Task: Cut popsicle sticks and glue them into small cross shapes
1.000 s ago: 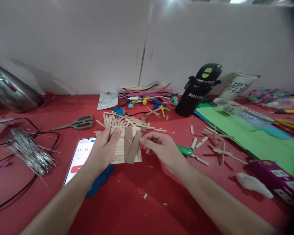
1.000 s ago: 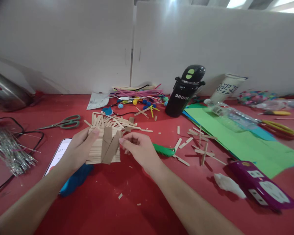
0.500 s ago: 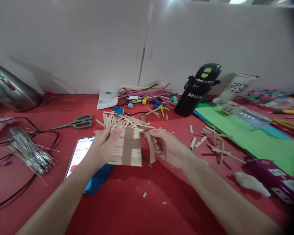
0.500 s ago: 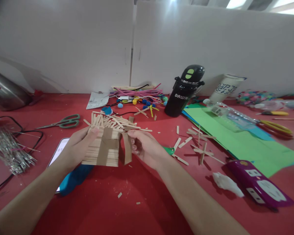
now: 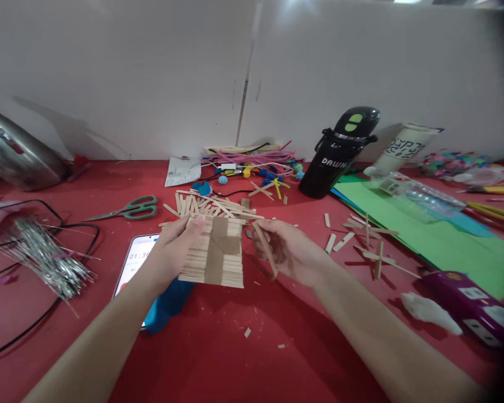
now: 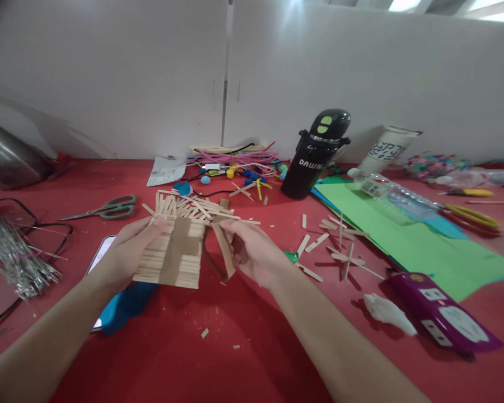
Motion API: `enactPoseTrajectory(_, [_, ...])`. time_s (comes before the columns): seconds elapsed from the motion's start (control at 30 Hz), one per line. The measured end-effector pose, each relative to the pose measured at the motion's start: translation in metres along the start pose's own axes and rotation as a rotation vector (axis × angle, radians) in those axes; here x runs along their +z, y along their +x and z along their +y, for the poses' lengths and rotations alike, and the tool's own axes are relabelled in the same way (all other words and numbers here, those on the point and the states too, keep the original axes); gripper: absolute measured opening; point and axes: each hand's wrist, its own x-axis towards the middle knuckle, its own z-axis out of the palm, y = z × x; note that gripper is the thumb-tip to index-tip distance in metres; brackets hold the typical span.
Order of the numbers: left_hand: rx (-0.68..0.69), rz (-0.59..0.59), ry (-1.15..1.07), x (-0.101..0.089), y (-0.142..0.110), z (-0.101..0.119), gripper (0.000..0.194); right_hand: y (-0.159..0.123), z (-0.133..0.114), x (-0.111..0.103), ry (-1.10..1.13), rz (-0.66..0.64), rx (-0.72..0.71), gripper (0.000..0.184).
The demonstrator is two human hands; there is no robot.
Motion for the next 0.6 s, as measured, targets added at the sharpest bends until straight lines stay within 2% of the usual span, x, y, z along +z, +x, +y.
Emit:
enactPoseTrajectory(0.1, [-0.021,-0.008,-0.12,-0.002,0.001,-0.001,0.039,0.002,0.004,0.0,0.15,0.011,0.001,0.028])
enactPoseTrajectory(0.23, [-0.032,-0.045,-0.165,-0.004,0.004,-0.006,0.041,0.0,0.01,0.008,0.184,-0.096,0.081,0.045])
enactPoseTrajectory(0.33, [-0.028,-0.076,-0.15,-0.003,0.003,-0.008,0.04,-0.004,0.012,0.015,0.129,-0.12,-0.004,0.036])
enactPoseTrajectory(0.43, [-0.009,-0.113,-0.113,0.001,0.0,-0.006,0.039,-0.008,0.012,0.02,0.037,-0.072,-0.112,0.027])
enactPoseTrajectory(0.6, [-0.087,-0.189,-0.09,0.006,-0.005,0.002,0.047,-0.008,0.011,0.018,0.028,-0.066,-0.091,0.025])
